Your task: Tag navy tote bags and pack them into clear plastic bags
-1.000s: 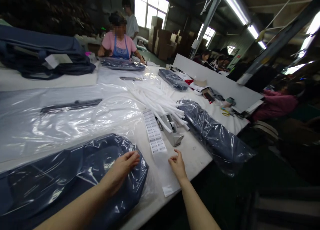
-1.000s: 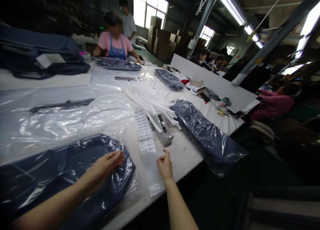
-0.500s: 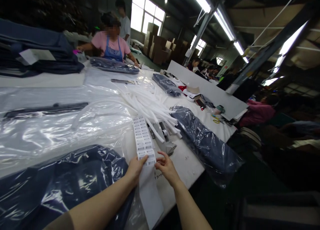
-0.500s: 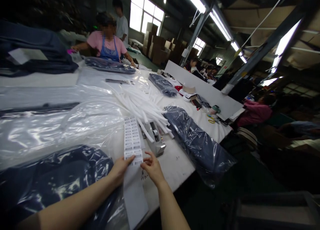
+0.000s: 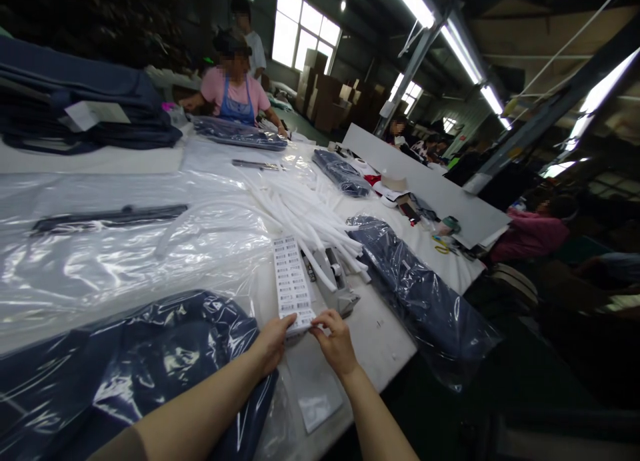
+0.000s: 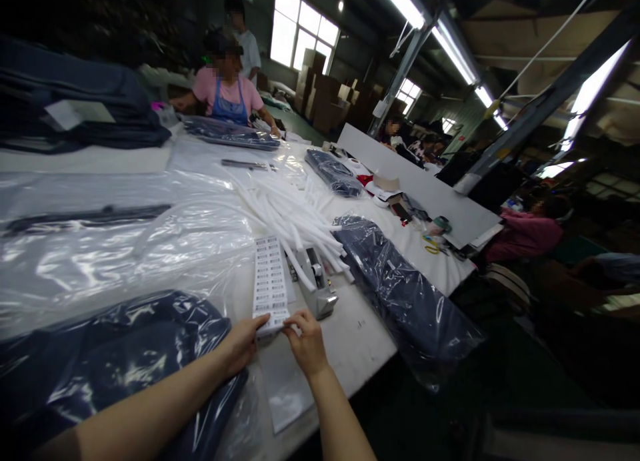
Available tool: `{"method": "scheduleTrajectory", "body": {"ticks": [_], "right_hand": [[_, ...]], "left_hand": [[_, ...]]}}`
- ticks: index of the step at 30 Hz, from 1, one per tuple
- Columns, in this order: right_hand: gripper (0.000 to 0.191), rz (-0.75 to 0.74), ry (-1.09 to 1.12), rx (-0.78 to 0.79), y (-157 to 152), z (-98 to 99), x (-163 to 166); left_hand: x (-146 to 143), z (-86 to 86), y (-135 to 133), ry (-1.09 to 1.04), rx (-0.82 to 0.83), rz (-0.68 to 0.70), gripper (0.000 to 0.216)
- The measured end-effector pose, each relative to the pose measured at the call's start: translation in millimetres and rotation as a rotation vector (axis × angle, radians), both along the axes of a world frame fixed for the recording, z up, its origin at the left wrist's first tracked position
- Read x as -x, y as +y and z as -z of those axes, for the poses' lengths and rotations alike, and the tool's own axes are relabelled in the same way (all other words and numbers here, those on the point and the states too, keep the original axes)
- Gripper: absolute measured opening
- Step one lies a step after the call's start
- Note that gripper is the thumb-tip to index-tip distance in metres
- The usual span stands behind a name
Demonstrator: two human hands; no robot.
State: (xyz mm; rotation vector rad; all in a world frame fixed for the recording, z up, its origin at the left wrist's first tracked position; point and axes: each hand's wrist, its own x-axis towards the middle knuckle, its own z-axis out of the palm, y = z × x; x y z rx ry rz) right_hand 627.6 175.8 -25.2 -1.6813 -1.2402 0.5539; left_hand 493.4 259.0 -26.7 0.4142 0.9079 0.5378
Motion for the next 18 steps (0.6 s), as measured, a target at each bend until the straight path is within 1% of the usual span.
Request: {"method": "scheduleTrajectory", "body": {"ticks": [3, 6, 8, 12, 15, 18], "right_hand": [[0.01, 0.019, -0.1, -0.103, -2.4, 2.0, 2.6], [0.008, 0.021, -0.125, -0.12, -3.8, 4.1, 1.0], [0.006, 0.031, -0.15, -0.149, -5.2, 4.9, -0.7], [0.007, 0.069, -0.263, -0.252, -10.5, 4.5, -1.5], [0.008, 0.061, -0.283, -0.298, -15.8, -2.4, 0.6], [0.006, 0.148, -0.181, -0.312, -21.2, -18.9, 7.1]], "left_hand": [[3.8, -4.1, 0.1, -0.03, -0.01, 0.041, 0.02], [10.3, -10.3, -1.4, -0.062, -0.042, 0.117, 0.02], [13.6, -12.5, -2.5, -0.04, -0.052, 0.153, 0.02], [13.5, -9.1, -0.7, -0.004, -0.038, 0.171, 0.018], [8.2, -4.3, 5.0, 0.001, -0.042, 0.149, 0.019], [7.0, -7.2, 7.0, 0.022, -0.105, 0.093, 0.021]]}}
